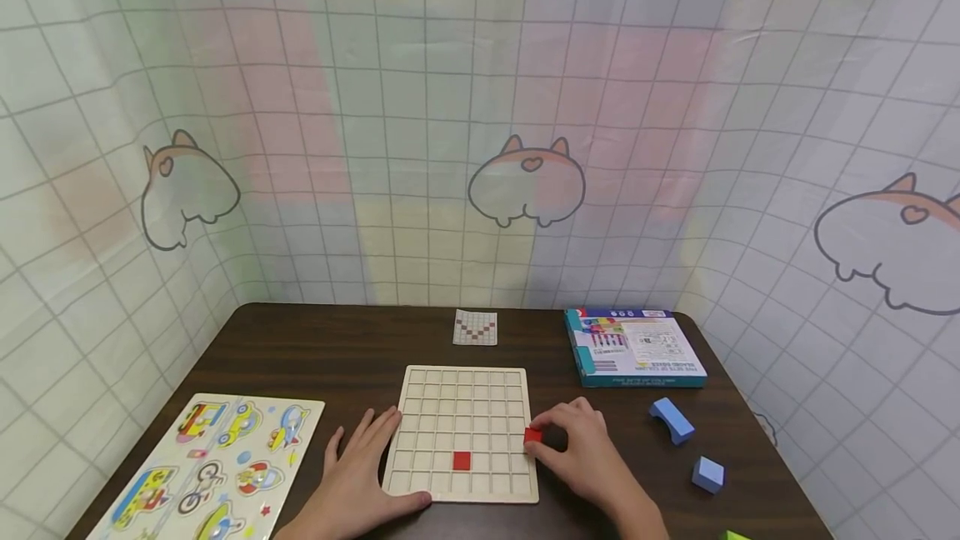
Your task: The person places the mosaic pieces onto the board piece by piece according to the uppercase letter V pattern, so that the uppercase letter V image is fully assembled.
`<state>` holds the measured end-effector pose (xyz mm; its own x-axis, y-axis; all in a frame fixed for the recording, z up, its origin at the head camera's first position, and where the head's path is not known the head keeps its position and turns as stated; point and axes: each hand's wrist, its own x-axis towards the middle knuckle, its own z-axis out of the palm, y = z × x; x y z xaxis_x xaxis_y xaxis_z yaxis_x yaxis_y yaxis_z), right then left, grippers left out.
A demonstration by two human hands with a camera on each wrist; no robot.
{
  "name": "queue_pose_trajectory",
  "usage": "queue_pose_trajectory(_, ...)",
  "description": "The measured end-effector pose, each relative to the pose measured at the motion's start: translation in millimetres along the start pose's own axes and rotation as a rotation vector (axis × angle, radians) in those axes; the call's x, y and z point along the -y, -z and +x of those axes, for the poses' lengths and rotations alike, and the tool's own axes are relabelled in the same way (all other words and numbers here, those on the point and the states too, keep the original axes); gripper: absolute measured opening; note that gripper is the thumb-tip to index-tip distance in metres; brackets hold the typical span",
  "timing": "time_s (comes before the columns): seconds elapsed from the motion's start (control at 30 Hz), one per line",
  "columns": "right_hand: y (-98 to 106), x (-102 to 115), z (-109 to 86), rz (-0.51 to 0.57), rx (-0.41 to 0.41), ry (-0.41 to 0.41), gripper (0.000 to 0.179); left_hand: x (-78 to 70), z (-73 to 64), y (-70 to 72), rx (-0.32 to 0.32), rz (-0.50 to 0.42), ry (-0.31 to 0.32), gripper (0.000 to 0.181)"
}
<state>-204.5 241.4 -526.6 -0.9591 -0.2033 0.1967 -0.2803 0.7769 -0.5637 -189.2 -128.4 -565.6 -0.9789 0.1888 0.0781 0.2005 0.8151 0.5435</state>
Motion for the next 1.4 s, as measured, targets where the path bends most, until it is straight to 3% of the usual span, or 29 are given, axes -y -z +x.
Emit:
queue_pose_trajectory(0.47, -15, 13, 8.4, 0.044, 0.003, 0.08, 0.021, -1.0, -0.3, -0.4, 0.0, 0.013, 0.004, 0.138)
queue_pose_trajectory(1.0, -32, 29, 17.4, 0.087, 0.022, 0.096, 0.018, -0.7, 0.5, -0.8, 0.009, 0.021, 0.023, 0.139)
queue_pose_trajectory(1.4, -47, 38, 25.5, 0.112, 0.046, 0.158, 0.018, -2.2, -0.2, 0.0, 0.007, 0.018, 0.013, 0.137)
